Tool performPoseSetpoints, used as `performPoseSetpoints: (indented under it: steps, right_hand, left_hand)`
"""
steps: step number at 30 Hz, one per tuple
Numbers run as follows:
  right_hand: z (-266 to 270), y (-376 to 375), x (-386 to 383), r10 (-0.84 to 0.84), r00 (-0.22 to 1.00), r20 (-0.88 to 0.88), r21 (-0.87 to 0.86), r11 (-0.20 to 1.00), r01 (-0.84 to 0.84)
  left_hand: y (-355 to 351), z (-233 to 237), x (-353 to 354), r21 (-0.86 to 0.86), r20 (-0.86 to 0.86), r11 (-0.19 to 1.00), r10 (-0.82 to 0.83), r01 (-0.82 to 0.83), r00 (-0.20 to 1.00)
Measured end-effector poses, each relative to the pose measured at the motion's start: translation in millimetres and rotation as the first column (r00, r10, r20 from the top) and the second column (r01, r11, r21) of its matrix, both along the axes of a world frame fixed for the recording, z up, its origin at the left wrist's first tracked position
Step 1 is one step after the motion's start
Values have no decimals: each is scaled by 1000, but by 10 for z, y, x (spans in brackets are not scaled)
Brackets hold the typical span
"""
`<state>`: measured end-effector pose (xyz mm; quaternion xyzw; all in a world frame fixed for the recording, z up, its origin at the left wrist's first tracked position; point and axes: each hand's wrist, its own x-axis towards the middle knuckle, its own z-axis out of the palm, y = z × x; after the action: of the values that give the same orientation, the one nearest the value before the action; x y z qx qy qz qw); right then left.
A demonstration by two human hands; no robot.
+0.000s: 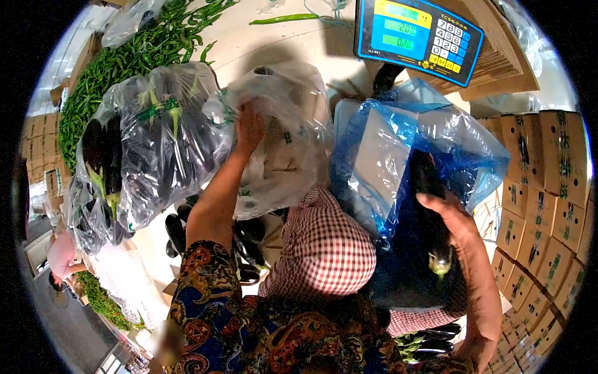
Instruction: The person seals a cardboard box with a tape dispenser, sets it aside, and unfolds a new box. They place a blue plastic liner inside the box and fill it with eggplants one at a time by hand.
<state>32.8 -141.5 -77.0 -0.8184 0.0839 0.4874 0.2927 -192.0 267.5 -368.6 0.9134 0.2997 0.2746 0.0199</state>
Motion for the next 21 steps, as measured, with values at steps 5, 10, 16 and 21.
performPoseSetpoints:
  steps: [5,10,16,21]
  right_hand:
    - [-916,-15,15,-289,954,-74,87,951,295]
    - [-1875,-396,213,323,947,2,30,946,-323]
    - [-1815,-403,167,724,687,-64,-199,665,-720]
    - [-1022,-67,8,985,175,3,-366,164,-916]
  left_hand:
    - [524,-192,269,-164,-539,960,105,-226,836]
    - [861,-864,214,99,-581,950,297,-296,758]
    - [866,57,297,-172,-495,919,231,-355,838]
    - [458,-39,288,-627,-560,599,97,-498,823]
